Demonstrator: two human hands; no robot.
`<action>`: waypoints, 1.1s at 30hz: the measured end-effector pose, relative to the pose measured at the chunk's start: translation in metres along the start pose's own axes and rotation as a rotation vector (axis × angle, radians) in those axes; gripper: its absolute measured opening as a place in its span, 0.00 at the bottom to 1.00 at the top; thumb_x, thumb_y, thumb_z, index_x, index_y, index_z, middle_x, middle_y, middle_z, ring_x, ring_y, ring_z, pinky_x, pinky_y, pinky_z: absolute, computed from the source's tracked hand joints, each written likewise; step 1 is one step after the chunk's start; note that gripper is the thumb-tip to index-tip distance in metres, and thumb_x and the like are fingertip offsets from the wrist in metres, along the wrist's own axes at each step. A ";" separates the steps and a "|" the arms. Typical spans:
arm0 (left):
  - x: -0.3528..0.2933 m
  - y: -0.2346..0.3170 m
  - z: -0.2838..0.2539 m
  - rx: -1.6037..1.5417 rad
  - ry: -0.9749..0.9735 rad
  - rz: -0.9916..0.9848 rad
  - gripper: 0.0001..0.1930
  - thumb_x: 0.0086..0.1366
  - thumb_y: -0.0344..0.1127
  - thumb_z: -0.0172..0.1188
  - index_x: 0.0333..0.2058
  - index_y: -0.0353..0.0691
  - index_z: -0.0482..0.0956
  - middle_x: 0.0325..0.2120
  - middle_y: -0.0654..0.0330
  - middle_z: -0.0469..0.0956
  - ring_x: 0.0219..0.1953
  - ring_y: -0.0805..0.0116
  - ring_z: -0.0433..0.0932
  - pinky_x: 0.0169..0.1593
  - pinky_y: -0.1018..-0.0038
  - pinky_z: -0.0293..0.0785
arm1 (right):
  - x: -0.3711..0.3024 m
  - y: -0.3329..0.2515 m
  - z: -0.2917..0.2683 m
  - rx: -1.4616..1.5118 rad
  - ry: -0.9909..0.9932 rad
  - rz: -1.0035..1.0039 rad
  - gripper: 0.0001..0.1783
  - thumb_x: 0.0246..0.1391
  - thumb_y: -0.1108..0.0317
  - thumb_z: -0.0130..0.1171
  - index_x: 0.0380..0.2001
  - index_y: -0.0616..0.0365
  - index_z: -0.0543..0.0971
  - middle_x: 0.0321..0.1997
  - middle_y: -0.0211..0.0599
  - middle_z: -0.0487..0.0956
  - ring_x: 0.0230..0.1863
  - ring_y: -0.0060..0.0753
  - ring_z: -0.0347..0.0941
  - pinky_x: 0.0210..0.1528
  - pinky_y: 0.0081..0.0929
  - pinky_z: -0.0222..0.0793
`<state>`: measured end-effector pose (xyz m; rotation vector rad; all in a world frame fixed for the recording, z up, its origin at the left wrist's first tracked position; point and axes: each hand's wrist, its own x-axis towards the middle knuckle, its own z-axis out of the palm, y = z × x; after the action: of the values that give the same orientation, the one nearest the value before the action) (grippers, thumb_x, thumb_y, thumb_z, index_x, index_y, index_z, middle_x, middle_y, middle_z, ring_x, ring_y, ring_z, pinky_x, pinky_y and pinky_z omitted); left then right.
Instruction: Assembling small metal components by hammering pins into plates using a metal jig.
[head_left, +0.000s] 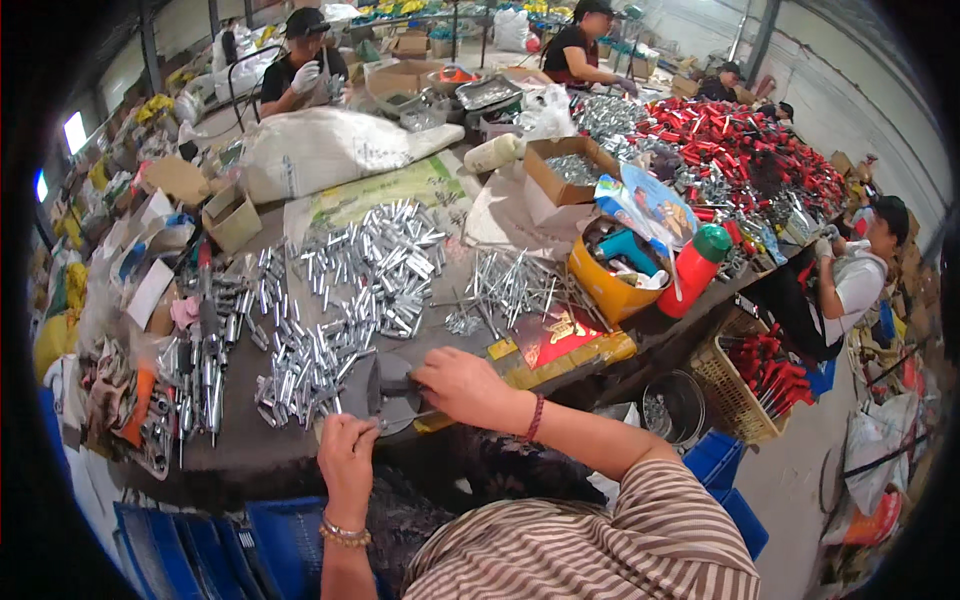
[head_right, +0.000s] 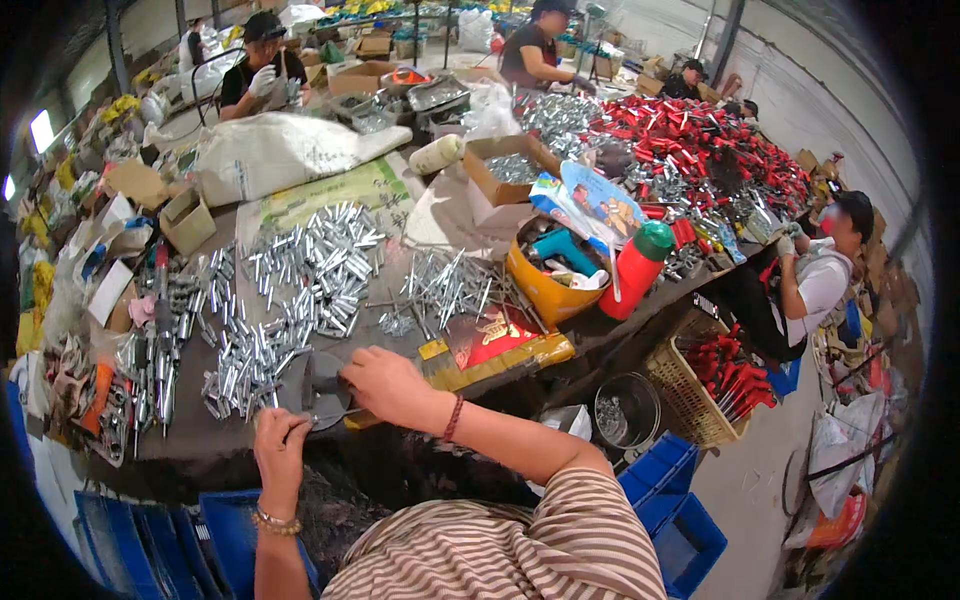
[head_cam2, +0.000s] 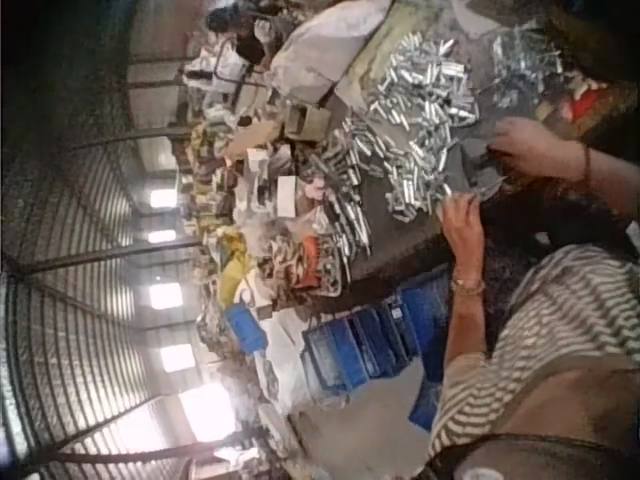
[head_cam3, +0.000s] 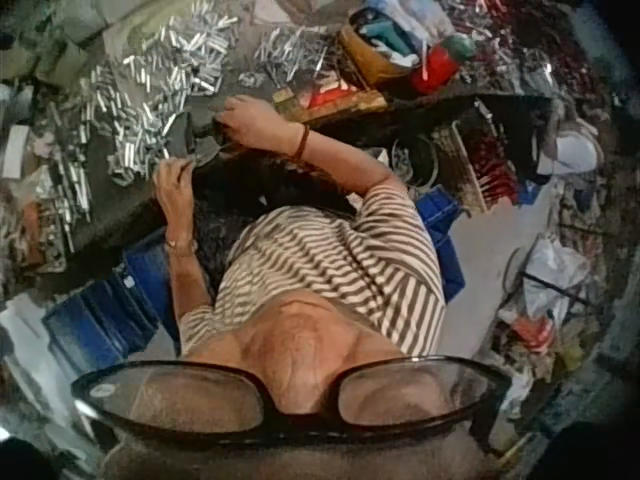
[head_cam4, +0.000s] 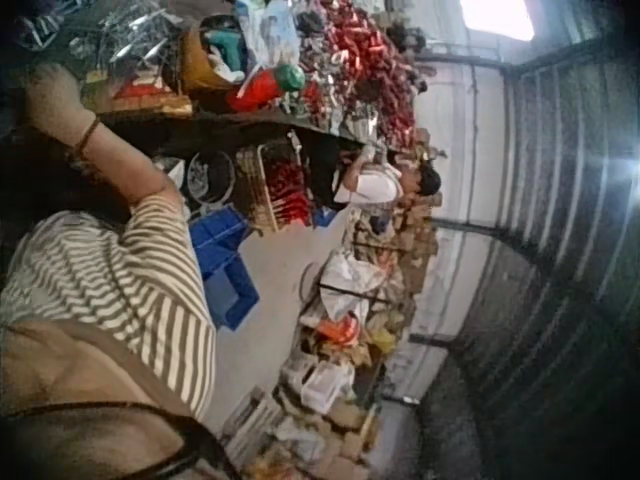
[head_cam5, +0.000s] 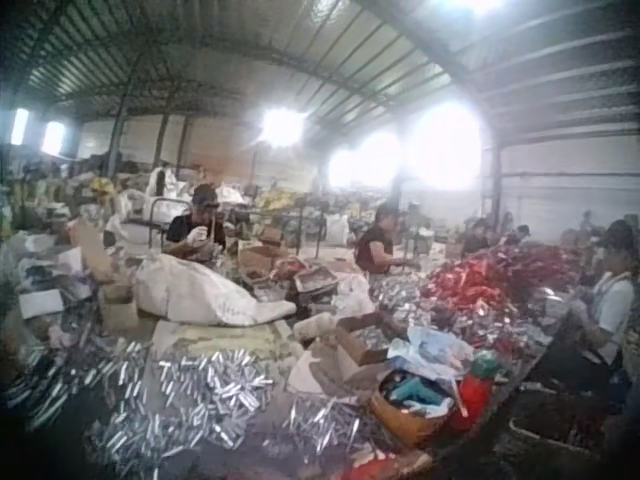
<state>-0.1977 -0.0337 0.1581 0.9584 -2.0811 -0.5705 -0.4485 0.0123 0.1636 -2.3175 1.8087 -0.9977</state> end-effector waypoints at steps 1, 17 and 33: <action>-0.002 -0.006 0.003 0.017 -0.003 0.013 0.03 0.59 0.26 0.69 0.33 0.37 0.84 0.34 0.55 0.76 0.38 0.53 0.78 0.42 0.63 0.75 | 0.000 -0.003 -0.002 -0.019 -0.010 0.049 0.11 0.53 0.68 0.64 0.41 0.54 0.80 0.39 0.41 0.75 0.44 0.50 0.76 0.46 0.45 0.76; 0.004 -0.010 0.007 -0.043 -0.014 0.029 0.07 0.58 0.24 0.71 0.35 0.33 0.84 0.32 0.58 0.75 0.34 0.61 0.77 0.38 0.69 0.73 | -0.029 -0.045 -0.029 0.064 0.109 -0.023 0.16 0.58 0.77 0.62 0.49 0.52 0.84 0.36 0.34 0.77 0.31 0.44 0.79 0.30 0.39 0.74; 0.011 -0.010 0.006 -0.007 -0.036 0.073 0.07 0.59 0.22 0.69 0.37 0.34 0.85 0.33 0.57 0.75 0.35 0.59 0.77 0.38 0.67 0.74 | -0.034 -0.046 -0.026 -0.070 -0.014 -0.096 0.21 0.53 0.77 0.62 0.51 0.48 0.84 0.34 0.33 0.76 0.28 0.41 0.78 0.30 0.35 0.75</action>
<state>-0.2031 -0.0480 0.1529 0.8702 -2.1352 -0.5602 -0.4255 0.0663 0.1870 -2.4680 1.7706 -0.9412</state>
